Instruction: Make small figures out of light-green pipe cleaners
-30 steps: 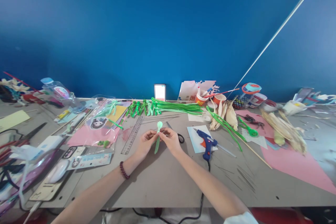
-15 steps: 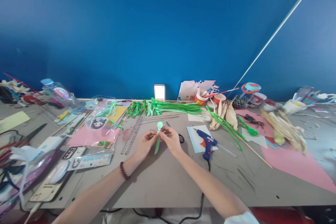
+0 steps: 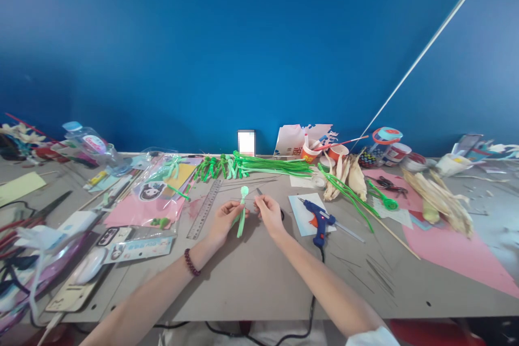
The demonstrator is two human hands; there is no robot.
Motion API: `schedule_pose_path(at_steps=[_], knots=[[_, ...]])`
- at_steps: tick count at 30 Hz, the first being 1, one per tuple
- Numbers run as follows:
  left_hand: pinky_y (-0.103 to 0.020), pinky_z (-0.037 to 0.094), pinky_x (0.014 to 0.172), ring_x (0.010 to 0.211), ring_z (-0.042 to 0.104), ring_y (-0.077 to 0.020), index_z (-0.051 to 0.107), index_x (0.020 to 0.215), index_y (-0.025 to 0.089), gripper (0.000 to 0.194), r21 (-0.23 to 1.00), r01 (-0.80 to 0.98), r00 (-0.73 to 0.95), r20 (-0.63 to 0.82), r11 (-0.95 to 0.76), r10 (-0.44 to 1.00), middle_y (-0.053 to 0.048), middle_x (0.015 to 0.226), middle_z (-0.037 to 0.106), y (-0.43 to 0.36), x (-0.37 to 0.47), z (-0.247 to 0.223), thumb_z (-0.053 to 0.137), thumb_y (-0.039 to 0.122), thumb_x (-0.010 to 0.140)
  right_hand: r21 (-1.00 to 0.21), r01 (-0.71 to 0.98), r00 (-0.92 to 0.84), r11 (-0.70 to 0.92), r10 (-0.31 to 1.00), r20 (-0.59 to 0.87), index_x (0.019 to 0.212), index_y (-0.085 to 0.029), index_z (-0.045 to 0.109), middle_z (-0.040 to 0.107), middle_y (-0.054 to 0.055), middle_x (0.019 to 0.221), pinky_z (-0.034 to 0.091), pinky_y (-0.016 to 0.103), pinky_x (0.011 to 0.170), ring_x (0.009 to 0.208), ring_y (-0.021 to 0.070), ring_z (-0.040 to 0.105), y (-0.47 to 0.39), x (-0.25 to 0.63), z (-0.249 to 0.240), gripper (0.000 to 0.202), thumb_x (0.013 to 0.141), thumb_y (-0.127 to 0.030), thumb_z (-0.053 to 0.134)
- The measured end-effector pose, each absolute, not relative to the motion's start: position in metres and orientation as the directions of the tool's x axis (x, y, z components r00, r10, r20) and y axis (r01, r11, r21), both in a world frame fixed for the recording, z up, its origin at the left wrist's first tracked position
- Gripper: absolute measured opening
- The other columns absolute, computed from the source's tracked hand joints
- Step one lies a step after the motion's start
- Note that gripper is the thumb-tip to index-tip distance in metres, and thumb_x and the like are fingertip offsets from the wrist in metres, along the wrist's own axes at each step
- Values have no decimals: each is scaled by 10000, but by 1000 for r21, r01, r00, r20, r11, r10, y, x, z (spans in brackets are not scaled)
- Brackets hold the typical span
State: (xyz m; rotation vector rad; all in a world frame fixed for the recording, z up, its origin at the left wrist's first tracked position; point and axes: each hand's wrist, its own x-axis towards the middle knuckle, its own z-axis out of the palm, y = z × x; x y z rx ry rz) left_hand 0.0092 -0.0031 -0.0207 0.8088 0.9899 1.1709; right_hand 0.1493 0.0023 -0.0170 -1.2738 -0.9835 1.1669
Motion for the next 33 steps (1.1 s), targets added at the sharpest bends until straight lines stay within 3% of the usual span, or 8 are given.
schedule_pose_path(at_steps=[9, 22, 29, 33], knots=[[-260, 483, 595, 577, 647, -168, 630, 692, 149, 325, 908, -363, 102, -183, 208, 978, -51, 620, 695, -2, 10, -23, 802, 394, 565, -970, 192, 108, 151, 979, 174, 634, -183, 551, 500, -19, 566, 367, 226, 472, 492, 108, 440, -2, 153, -20, 383, 776, -539, 564], [-241, 470, 577, 576, 639, -149, 606, 694, 157, 308, 904, -378, 125, -164, 200, 979, -41, 643, 698, -4, 9, -22, 800, 369, 582, -918, 330, 105, 219, 958, 266, 642, -179, 563, 525, 2, 607, 385, 243, 516, 534, 127, 465, -2, 155, -21, 318, 822, -440, 532], [-243, 472, 584, 579, 636, -147, 604, 694, 155, 316, 904, -379, 107, -171, 199, 979, -32, 639, 692, -4, 10, -21, 804, 369, 577, -907, 342, 90, 245, 952, 291, 620, -171, 553, 519, -2, 590, 376, 234, 518, 532, 119, 464, -3, 154, -21, 309, 823, -403, 532], [-250, 472, 609, 610, 637, -154, 622, 703, 155, 310, 902, -380, 121, -169, 203, 978, -32, 658, 685, -3, 9, -22, 802, 375, 579, -958, 209, 106, 198, 969, 224, 685, -166, 601, 556, 12, 626, 375, 230, 498, 545, 124, 481, -3, 156, -20, 291, 813, -414, 520]])
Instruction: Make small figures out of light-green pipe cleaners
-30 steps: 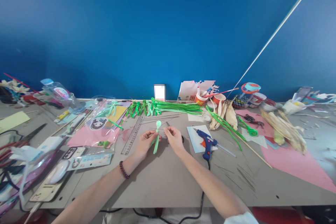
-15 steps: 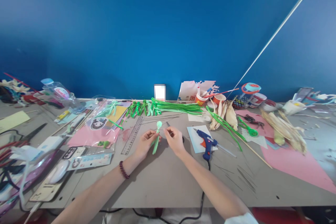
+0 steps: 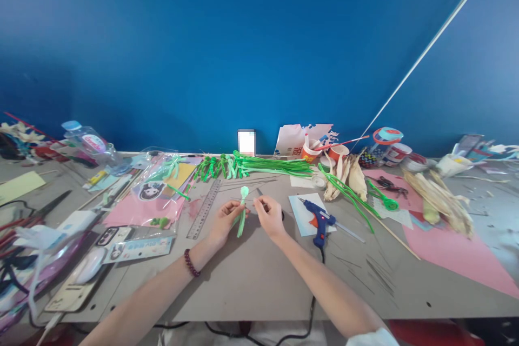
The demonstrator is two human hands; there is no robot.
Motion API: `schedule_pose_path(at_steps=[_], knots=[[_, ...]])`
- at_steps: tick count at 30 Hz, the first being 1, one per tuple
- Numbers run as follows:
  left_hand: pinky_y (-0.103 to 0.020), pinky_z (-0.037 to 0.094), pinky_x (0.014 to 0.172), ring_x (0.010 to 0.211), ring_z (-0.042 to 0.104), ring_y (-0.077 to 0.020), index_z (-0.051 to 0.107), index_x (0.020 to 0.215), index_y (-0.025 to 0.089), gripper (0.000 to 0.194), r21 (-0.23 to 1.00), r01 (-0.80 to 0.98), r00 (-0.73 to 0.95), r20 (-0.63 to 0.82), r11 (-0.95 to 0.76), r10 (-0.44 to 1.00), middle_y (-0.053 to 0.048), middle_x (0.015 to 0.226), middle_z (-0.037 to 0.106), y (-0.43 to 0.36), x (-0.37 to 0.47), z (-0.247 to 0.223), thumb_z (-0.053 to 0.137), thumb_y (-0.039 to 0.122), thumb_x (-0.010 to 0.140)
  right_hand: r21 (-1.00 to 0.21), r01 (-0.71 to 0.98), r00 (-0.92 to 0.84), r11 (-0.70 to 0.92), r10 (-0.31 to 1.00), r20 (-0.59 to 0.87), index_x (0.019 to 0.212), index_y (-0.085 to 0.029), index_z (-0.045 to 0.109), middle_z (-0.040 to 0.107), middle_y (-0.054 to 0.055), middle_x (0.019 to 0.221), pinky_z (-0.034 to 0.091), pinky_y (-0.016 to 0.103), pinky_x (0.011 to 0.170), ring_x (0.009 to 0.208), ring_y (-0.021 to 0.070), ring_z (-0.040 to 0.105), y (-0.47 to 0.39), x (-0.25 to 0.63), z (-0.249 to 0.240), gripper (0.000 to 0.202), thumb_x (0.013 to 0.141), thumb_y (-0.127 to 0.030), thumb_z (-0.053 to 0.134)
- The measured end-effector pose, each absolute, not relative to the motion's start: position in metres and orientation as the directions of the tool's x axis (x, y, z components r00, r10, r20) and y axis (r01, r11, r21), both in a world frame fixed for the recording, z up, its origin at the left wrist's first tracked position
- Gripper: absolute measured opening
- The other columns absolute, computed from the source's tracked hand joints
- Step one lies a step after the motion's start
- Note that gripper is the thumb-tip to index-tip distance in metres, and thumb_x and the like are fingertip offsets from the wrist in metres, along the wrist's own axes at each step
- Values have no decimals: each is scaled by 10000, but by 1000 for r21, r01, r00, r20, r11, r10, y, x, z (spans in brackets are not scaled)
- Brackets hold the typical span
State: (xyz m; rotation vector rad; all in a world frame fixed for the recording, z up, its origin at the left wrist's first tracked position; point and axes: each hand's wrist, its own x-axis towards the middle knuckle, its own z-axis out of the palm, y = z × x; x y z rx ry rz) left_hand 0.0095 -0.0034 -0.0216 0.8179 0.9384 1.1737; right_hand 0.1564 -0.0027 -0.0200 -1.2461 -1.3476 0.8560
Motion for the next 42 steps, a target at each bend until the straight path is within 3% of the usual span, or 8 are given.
schedule_pose_path(at_steps=[5, 10, 16, 23, 29, 42], knots=[[-224, 420, 546, 546, 548, -111, 660, 674, 144, 266, 934, -330, 43, -129, 136, 991, -10, 620, 632, -4, 8, -18, 786, 364, 594, -996, -19, 108, 90, 990, 87, 816, -168, 634, 602, 24, 682, 402, 225, 475, 591, 143, 531, 1, 158, -19, 250, 759, -384, 521], [-219, 419, 585, 591, 541, -107, 687, 668, 151, 226, 927, -356, 12, -124, 121, 992, -11, 659, 646, -2, 7, -17, 788, 332, 577, -1000, 17, -67, 12, 998, 11, 724, -173, 618, 599, -5, 646, 424, 214, 470, 530, 109, 526, -1, 147, -23, 192, 697, -364, 617], [-204, 354, 483, 471, 464, -68, 676, 641, 146, 247, 919, -368, -12, -156, 141, 988, 13, 573, 602, 0, 8, -21, 807, 326, 534, -998, -47, -187, 28, 982, 37, 758, -184, 646, 666, 9, 699, 504, 252, 633, 660, 140, 618, -5, 137, -28, 264, 696, -439, 673], [-197, 274, 418, 404, 386, -47, 623, 598, 138, 329, 922, -335, 2, -204, 193, 979, 42, 493, 536, -3, 8, -15, 815, 389, 505, -972, -233, 38, 11, 999, 2, 892, -184, 622, 658, 11, 701, 502, 235, 518, 622, 146, 621, 1, 143, -25, 369, 665, -459, 717], [-198, 242, 407, 395, 364, -45, 602, 563, 141, 355, 922, -325, 26, -215, 212, 976, 47, 463, 504, -4, 9, -11, 827, 401, 473, -940, -339, 78, -45, 994, -76, 765, -174, 622, 683, 23, 677, 511, 240, 514, 608, 147, 635, 4, 142, -25, 342, 592, -436, 760], [-195, 269, 424, 408, 389, -50, 609, 558, 143, 333, 920, -323, 61, -212, 221, 975, 37, 483, 535, -3, 8, -15, 823, 385, 477, -948, -311, 102, -66, 989, -102, 733, -174, 619, 689, 24, 651, 524, 256, 530, 610, 161, 649, 2, 141, -22, 320, 582, -425, 750]])
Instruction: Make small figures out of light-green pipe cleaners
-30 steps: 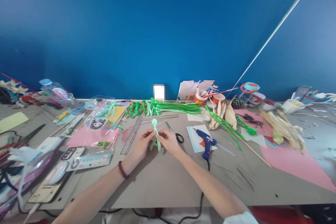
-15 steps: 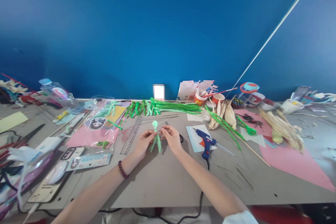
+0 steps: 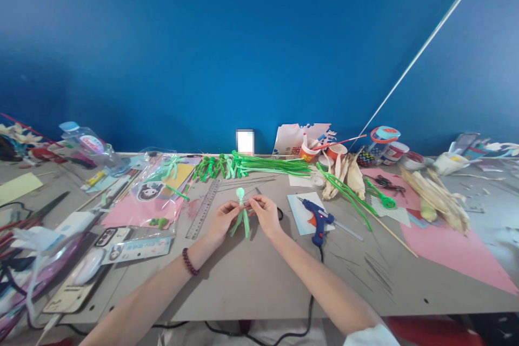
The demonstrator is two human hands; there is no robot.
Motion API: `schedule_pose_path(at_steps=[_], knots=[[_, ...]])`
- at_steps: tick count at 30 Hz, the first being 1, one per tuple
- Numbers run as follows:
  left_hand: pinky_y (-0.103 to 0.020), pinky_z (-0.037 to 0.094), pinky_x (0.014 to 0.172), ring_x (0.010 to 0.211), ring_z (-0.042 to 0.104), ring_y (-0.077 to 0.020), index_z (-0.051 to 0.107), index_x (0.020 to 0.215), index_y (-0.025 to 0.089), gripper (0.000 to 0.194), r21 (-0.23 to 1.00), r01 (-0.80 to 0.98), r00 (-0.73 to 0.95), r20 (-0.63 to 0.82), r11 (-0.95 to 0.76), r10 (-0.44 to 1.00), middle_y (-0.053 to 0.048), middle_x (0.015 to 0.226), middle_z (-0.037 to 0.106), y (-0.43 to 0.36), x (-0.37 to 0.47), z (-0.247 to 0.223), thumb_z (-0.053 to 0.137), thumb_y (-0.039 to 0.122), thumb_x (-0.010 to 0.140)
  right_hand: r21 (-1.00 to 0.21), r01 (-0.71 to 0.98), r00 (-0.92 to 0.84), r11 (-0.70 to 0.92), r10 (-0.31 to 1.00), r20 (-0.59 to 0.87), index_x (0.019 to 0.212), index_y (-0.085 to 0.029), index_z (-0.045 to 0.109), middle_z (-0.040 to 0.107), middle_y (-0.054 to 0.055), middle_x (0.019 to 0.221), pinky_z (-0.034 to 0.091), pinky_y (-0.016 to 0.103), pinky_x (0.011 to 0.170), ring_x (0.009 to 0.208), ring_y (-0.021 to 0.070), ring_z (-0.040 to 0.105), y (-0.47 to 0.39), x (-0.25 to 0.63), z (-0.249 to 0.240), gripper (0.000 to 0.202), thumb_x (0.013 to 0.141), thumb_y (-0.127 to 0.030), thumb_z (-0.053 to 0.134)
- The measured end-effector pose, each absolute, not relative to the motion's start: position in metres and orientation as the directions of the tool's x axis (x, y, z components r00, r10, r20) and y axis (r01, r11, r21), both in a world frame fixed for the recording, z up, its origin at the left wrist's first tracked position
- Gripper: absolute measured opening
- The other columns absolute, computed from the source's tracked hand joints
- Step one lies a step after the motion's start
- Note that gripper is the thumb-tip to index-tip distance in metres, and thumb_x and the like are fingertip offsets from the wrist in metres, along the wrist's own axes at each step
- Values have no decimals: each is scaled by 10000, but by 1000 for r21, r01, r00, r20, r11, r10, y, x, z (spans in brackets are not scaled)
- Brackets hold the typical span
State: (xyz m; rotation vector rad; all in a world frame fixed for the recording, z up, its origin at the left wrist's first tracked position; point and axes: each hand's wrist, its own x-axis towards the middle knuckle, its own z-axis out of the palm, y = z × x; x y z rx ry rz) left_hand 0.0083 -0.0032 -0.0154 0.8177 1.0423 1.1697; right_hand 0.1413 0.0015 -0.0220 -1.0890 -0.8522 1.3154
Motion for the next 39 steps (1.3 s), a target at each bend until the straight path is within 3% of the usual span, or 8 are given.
schedule_pose_path(at_steps=[7, 15, 24, 33, 39], knots=[[-202, 231, 414, 395, 347, -43, 611, 555, 141, 326, 928, -307, 63, -203, 212, 977, 49, 461, 505, -4, 8, -13, 821, 382, 492, -964, -257, 97, -67, 991, -94, 726, -179, 624, 688, 31, 656, 528, 272, 528, 605, 173, 647, 1, 142, -21, 310, 597, -436, 738], [-200, 215, 401, 391, 334, -41, 618, 571, 139, 346, 927, -296, 36, -230, 230, 973, 55, 448, 478, -4, 8, -12, 817, 410, 494, -908, -408, 39, -90, 992, -116, 883, -163, 642, 693, 48, 726, 502, 253, 532, 635, 161, 642, -2, 143, -21, 333, 666, -411, 695], [-202, 202, 394, 386, 318, -38, 620, 571, 135, 342, 930, -292, 36, -224, 224, 974, 54, 442, 469, -3, 8, -13, 810, 412, 508, -888, -449, 71, -94, 988, -141, 797, -176, 597, 679, 34, 685, 510, 264, 522, 604, 171, 650, 0, 146, -26, 229, 660, -345, 669], [-201, 260, 405, 395, 360, -54, 651, 586, 147, 289, 933, -303, 19, -198, 194, 980, 51, 443, 483, -2, 7, -15, 789, 396, 535, -938, -299, -141, -172, 981, -135, 771, -189, 600, 643, -20, 670, 562, 272, 557, 587, 134, 621, -5, 136, -26, 337, 601, -428, 767], [-202, 275, 423, 411, 367, -54, 659, 589, 138, 291, 939, -303, 14, -163, 159, 987, 39, 457, 505, 0, 6, -20, 784, 400, 563, -969, -224, -126, -104, 989, -77, 727, -176, 631, 620, -21, 648, 549, 235, 494, 544, 107, 580, -4, 136, -32, 327, 610, -457, 752]])
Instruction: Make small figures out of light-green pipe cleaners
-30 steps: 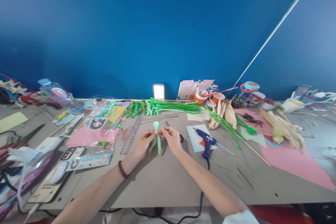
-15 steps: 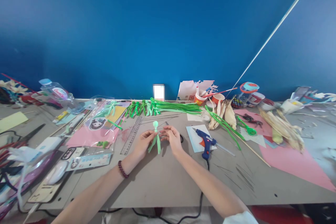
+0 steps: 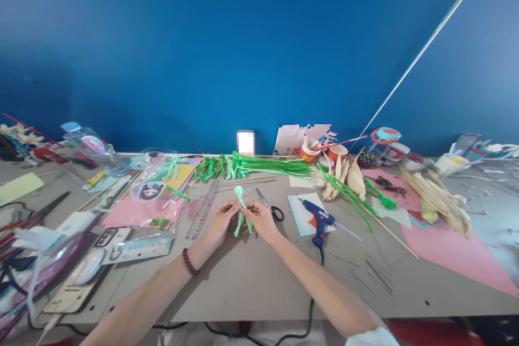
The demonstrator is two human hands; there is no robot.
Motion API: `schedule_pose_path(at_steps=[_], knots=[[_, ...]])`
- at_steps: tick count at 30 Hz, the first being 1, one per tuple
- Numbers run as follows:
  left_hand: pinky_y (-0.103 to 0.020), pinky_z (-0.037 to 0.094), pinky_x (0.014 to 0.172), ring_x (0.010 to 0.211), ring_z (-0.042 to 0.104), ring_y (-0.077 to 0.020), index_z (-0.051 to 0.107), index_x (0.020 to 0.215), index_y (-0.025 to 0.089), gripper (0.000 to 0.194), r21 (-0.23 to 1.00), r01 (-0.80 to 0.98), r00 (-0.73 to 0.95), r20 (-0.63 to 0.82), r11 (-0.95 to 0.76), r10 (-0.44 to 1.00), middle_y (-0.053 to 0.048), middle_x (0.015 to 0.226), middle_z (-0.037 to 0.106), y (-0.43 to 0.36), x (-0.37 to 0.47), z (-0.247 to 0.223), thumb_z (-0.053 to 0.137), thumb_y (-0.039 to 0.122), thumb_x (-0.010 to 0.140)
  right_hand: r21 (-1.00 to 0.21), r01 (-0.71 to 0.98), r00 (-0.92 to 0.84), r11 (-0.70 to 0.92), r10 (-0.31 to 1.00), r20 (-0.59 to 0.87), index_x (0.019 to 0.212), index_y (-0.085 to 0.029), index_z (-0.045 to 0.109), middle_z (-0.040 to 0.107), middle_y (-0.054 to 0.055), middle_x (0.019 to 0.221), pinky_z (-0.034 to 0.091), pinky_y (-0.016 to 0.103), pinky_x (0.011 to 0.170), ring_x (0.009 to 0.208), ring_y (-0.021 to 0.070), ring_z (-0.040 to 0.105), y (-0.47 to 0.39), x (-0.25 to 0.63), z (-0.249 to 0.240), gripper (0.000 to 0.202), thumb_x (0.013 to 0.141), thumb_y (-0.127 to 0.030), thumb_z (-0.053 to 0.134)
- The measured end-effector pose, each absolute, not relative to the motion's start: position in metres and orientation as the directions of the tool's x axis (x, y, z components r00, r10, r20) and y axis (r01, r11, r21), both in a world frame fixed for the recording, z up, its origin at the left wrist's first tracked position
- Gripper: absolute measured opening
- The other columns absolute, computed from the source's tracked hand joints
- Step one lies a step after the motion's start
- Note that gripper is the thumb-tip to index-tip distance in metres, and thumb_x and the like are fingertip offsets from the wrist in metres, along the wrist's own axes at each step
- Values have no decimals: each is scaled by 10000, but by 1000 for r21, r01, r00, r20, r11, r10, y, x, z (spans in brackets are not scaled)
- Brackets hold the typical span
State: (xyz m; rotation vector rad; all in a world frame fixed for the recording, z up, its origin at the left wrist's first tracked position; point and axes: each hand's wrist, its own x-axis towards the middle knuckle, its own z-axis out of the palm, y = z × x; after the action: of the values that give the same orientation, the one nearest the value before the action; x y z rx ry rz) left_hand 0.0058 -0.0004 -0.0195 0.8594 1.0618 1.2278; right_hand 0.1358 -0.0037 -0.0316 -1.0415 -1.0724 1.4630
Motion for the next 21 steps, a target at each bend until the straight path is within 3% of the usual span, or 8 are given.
schedule_pose_path(at_steps=[6, 21], knots=[[-208, 309, 432, 422, 415, -61, 678, 718, 152, 316, 907, -383, 0, -188, 173, 982, 22, 558, 581, 1, 7, -22, 809, 372, 532, -980, -183, -64, -84, 995, -73, 684, -185, 602, 578, -34, 560, 538, 237, 456, 490, 109, 557, -7, 133, -29, 365, 563, -489, 764], [-193, 301, 430, 423, 393, -54, 647, 629, 153, 265, 920, -363, -14, -165, 149, 986, 59, 463, 457, 0, 6, -19, 781, 376, 579, -998, -66, -64, -2, 998, 3, 692, -187, 591, 563, -32, 561, 521, 238, 484, 499, 113, 557, -10, 132, -36, 291, 654, -451, 709]])
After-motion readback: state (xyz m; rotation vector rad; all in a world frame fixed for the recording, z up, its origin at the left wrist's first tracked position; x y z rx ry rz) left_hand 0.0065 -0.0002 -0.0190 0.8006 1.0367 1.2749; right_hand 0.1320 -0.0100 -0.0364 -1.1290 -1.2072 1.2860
